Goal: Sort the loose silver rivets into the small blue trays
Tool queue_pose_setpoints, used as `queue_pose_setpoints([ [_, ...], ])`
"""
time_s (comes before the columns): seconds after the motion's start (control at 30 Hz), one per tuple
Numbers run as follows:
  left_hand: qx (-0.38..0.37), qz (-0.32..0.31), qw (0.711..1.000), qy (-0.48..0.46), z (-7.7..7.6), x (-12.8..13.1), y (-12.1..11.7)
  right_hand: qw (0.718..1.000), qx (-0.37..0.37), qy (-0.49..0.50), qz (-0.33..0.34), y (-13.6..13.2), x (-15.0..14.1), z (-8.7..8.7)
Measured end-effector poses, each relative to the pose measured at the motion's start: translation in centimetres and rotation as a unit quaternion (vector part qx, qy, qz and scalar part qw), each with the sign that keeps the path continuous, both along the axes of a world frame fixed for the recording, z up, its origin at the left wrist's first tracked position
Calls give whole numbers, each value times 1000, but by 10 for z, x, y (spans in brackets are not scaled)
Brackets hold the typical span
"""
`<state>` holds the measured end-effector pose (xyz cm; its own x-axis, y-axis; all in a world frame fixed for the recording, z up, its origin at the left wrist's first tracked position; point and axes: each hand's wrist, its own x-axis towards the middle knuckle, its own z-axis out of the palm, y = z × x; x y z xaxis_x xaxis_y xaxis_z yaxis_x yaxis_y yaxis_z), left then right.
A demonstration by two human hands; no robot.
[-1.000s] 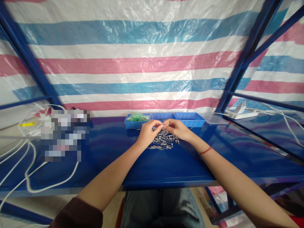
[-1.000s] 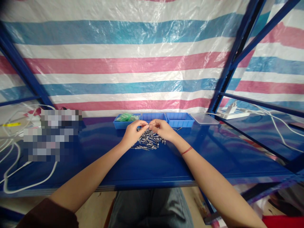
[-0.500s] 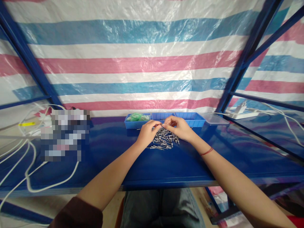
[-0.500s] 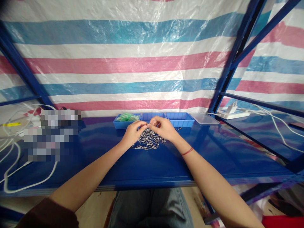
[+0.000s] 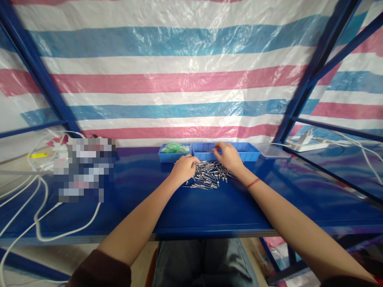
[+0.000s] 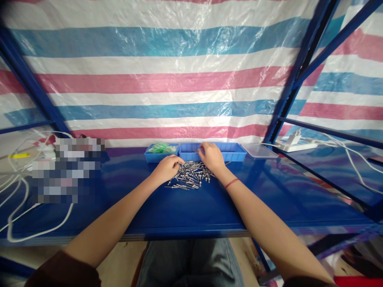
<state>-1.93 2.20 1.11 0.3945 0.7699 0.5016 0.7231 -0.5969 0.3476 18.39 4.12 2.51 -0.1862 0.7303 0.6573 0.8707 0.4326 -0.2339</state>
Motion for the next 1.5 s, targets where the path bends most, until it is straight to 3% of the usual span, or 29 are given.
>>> queue_pose_setpoints([
  [0.1,6,-6,999,31,4,-6,2,996,-35,-33,76,-10,-2,2],
  [0.2,13,0,999,51,8,-12,4,978,-80,-74,177,-15,-6,-1],
  [0.3,9,6,999,50,12,-16,6,960,-112,-104,233,-16,-9,-8],
  [0.47,-1,13,1000,25,15,-22,8,956,-147,-129,217,-17,-5,-7],
  [0.6,2,11,1000,8,17,-23,8,961,-133,-128,204,-25,-7,-1],
  [0.77,20,-12,998,-60,23,-21,9,956,-70,-90,271,-36,-30,-3],
  [0.9,3,-25,996,-85,34,-20,9,943,-103,-111,298,-39,-46,-9],
  [1.03,-8,-34,998,-48,41,-21,8,935,-137,-114,306,-35,-48,-10],
  [1.23,-5,-13,1000,-18,24,-39,8,944,-170,-82,270,-32,-38,-6],
  [1.37,-56,66,992,-88,10,-52,9,944,-187,-46,269,-34,-28,-5],
  [1.5,-78,51,988,-123,5,-49,3,942,-190,21,275,-33,-14,-5],
])
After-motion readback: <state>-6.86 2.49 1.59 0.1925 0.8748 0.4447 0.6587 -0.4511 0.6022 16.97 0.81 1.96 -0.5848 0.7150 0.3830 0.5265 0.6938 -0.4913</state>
